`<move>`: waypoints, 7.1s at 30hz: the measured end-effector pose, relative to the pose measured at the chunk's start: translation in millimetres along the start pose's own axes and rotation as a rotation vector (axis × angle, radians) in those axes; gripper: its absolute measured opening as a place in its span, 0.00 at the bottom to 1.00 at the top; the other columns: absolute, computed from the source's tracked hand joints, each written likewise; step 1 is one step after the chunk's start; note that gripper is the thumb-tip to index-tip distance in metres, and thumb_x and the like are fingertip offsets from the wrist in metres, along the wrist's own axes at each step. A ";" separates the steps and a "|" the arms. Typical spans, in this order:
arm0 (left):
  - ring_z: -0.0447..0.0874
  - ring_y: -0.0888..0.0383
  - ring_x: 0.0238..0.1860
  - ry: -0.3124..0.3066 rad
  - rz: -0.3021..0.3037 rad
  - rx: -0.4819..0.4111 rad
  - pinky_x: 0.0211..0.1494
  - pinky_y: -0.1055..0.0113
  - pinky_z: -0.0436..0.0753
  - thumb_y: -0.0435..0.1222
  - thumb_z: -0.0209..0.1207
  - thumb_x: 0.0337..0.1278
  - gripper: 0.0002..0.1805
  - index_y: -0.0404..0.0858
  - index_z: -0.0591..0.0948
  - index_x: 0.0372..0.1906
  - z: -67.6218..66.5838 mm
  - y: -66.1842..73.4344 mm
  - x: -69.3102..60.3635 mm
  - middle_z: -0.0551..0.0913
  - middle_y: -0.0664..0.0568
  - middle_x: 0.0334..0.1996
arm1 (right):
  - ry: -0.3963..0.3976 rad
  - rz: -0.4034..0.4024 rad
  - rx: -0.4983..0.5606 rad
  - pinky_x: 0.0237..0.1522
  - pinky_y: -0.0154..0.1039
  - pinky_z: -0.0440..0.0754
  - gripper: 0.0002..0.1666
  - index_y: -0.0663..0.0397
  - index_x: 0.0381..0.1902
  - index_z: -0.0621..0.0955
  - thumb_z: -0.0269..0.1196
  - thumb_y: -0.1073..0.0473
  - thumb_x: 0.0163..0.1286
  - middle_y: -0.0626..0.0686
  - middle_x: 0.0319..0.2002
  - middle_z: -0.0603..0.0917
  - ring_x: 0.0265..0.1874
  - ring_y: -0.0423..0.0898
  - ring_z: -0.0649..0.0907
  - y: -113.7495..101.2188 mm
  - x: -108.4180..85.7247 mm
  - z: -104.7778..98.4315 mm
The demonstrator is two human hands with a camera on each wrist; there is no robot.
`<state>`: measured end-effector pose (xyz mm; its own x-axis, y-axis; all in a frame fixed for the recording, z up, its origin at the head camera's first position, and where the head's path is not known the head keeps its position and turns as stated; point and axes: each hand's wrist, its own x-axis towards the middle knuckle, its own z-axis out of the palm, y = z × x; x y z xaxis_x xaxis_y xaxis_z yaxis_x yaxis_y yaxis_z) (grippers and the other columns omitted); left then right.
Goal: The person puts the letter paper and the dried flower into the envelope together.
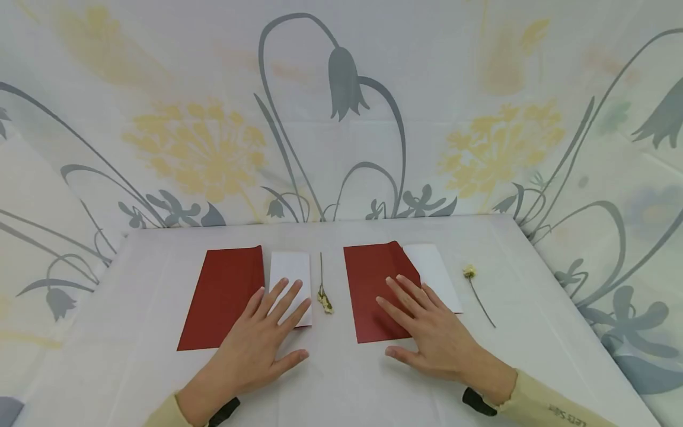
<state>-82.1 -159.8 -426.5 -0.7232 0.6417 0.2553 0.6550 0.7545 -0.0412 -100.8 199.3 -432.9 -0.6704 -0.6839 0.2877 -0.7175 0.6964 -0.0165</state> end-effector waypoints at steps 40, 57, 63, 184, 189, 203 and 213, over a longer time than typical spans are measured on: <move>0.48 0.25 0.67 -0.095 -0.714 -0.529 0.57 0.28 0.66 0.57 0.71 0.47 0.56 0.29 0.59 0.73 1.4 -104.1 -34.8 0.54 0.25 0.70 | -0.031 0.275 0.799 0.39 0.35 0.81 0.16 0.56 0.55 0.82 0.63 0.62 0.71 0.48 0.47 0.85 0.39 0.38 0.83 -38.1 81.4 22.2; 0.35 0.19 0.68 -0.245 -0.772 -0.471 0.63 0.24 0.47 0.61 0.74 0.36 0.71 0.21 0.48 0.73 11.1 -99.2 -33.6 0.39 0.17 0.70 | 0.007 0.587 0.911 0.34 0.35 0.78 0.21 0.54 0.51 0.81 0.73 0.59 0.60 0.46 0.40 0.83 0.36 0.41 0.79 -67.3 154.6 60.2; 0.37 0.19 0.68 -0.249 -0.781 -0.467 0.63 0.24 0.48 0.60 0.74 0.36 0.71 0.21 0.48 0.73 11.6 -98.2 -35.3 0.40 0.17 0.70 | -0.059 0.658 0.749 0.36 0.34 0.75 0.29 0.51 0.52 0.78 0.77 0.50 0.55 0.44 0.36 0.77 0.35 0.41 0.75 -79.0 164.9 69.8; 0.56 0.18 0.64 -0.271 -0.610 -0.307 0.60 0.29 0.66 0.49 0.70 0.48 0.53 0.17 0.59 0.67 2.7 -109.4 -17.0 0.60 0.15 0.64 | 0.107 0.580 0.622 0.44 0.30 0.79 0.18 0.52 0.51 0.85 0.66 0.61 0.62 0.49 0.49 0.77 0.40 0.42 0.81 -142.8 237.8 68.9; 0.58 0.18 0.64 -0.287 -0.604 -0.298 0.60 0.29 0.67 0.46 0.69 0.49 0.51 0.17 0.59 0.67 3.4 -110.7 -16.2 0.61 0.15 0.64 | 0.070 0.638 0.701 0.38 0.31 0.79 0.25 0.54 0.56 0.82 0.66 0.65 0.58 0.50 0.51 0.72 0.34 0.44 0.80 -143.9 238.0 78.0; 0.56 0.14 0.62 -0.352 -0.600 -0.243 0.55 0.28 0.71 0.49 0.65 0.51 0.53 0.19 0.55 0.71 0.5 -96.3 -2.6 0.57 0.13 0.65 | 0.007 0.730 0.811 0.49 0.32 0.76 0.26 0.54 0.51 0.82 0.73 0.63 0.52 0.52 0.52 0.72 0.47 0.45 0.76 -131.0 228.5 92.7; 0.62 0.17 0.61 -0.279 -0.574 -0.283 0.56 0.28 0.69 0.47 0.64 0.53 0.51 0.18 0.55 0.70 -0.2 -99.8 -9.7 0.61 0.16 0.64 | -0.019 0.694 0.762 0.52 0.34 0.77 0.25 0.59 0.51 0.84 0.73 0.62 0.52 0.54 0.51 0.78 0.51 0.48 0.78 -128.9 224.1 88.9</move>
<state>-140.4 -241.3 -424.6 -0.9764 0.1923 -0.0981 0.1570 0.9444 0.2888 -175.3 -63.1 -451.4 -0.9810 -0.1914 -0.0322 -0.0957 0.6213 -0.7777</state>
